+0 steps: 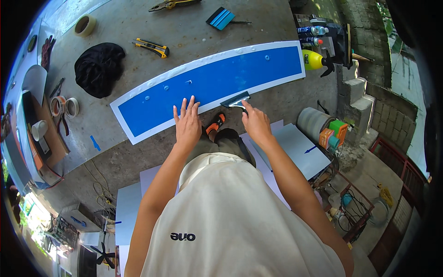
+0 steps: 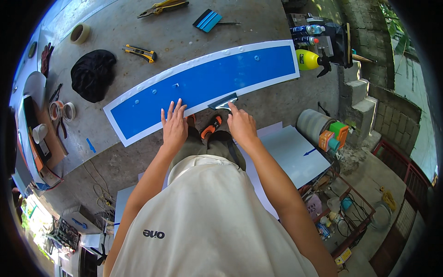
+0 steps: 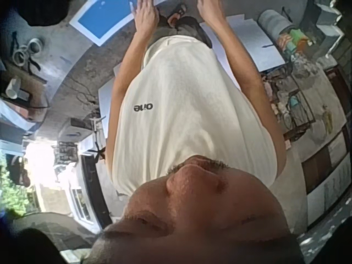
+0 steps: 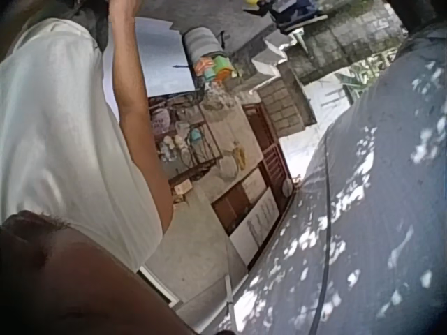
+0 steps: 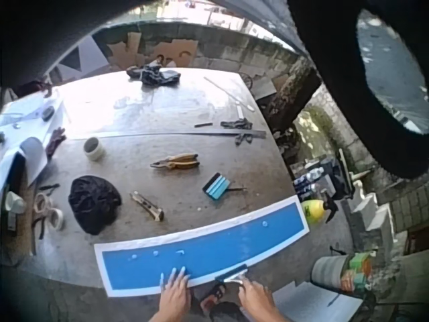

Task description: Applying a blue protective film or decal to a white rectangular board using a squeegee and spray.

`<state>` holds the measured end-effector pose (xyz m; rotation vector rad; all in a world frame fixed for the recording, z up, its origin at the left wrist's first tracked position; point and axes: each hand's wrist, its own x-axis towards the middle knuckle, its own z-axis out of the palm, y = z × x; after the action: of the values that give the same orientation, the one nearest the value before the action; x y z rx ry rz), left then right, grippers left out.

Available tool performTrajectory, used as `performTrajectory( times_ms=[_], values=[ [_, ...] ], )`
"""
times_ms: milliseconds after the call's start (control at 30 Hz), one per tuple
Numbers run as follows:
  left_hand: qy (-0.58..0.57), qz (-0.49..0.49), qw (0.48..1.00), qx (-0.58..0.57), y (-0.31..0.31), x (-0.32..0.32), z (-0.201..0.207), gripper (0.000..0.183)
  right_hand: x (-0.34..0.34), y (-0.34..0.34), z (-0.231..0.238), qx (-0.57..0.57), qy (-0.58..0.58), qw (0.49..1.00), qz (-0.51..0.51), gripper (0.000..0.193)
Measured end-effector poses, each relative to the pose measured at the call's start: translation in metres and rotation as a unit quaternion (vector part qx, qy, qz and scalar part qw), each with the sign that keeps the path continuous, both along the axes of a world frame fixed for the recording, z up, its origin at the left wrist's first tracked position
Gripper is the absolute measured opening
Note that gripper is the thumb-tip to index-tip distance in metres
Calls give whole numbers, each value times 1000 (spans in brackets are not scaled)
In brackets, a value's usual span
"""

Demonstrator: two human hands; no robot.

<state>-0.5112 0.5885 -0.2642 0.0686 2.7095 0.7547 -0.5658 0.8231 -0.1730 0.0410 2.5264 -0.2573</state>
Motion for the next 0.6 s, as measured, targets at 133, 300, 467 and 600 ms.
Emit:
performTrajectory(
  times_ms=[133,300,467,600],
  values=[
    [27,24,999,15,-8,8,7,44,-31,5,12,-20,4,1000,-12,44],
    [34,42,998,14,-17,23,18,39,-73,-4,-6,-66,80,995,-15,44],
    [22,95,995,26,-25,35,24,39,-41,16,5,-9,31,999,-22,42],
    [27,97,995,19,-21,39,28,33,-71,38,4,-37,28,999,-28,39]
  ],
)
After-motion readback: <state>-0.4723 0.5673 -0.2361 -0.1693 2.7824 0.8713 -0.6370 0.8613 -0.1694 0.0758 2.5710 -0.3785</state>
